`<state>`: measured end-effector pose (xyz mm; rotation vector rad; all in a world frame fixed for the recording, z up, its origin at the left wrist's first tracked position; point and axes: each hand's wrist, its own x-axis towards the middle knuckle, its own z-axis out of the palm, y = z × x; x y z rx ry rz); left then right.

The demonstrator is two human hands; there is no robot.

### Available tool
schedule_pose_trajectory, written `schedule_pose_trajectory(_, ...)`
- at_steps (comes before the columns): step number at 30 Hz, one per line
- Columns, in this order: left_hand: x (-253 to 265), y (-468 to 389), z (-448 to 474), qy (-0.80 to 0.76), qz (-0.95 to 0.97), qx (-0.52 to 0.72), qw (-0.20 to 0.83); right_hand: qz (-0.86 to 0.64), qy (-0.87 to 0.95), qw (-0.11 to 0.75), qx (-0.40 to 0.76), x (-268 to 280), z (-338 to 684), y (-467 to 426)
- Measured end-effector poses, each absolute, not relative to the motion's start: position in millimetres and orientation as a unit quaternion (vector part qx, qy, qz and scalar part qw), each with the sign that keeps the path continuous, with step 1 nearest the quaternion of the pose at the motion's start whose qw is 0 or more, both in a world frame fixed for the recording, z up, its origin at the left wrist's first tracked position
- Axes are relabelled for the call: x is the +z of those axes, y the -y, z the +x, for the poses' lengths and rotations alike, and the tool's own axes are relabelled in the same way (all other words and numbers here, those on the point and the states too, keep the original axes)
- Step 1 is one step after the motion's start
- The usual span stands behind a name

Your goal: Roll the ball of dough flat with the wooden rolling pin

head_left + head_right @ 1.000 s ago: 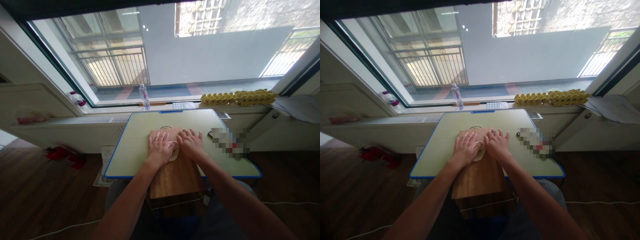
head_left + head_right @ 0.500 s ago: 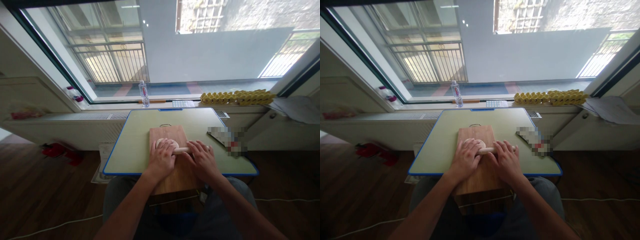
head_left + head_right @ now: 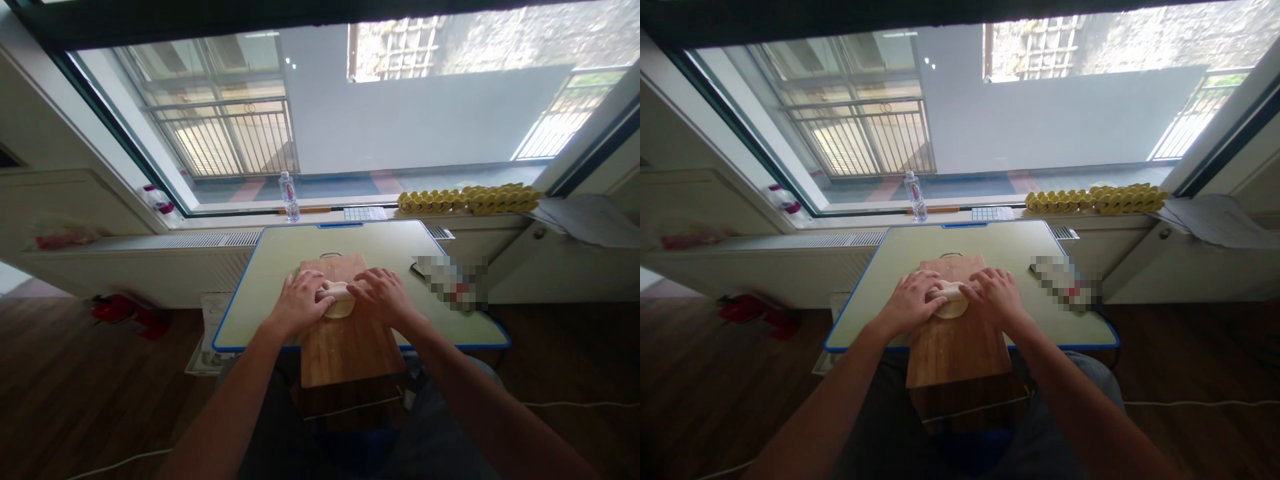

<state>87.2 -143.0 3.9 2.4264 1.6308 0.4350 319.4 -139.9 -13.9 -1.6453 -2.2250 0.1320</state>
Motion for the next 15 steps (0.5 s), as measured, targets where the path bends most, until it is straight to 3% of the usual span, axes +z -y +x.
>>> schedule_pose_trajectory(6,0.4,96.2,118.7,-0.652,0.741,0.151,0.045,-0.653,0.747,0.125,0.022,-11.1,304.2,105.4)
schedule_pose_trajectory(15,-13.2,64.0,124.2,-0.673,0.728,0.115,0.053,-0.679,0.725,0.1,0.065,-16.7,301.8,79.2)
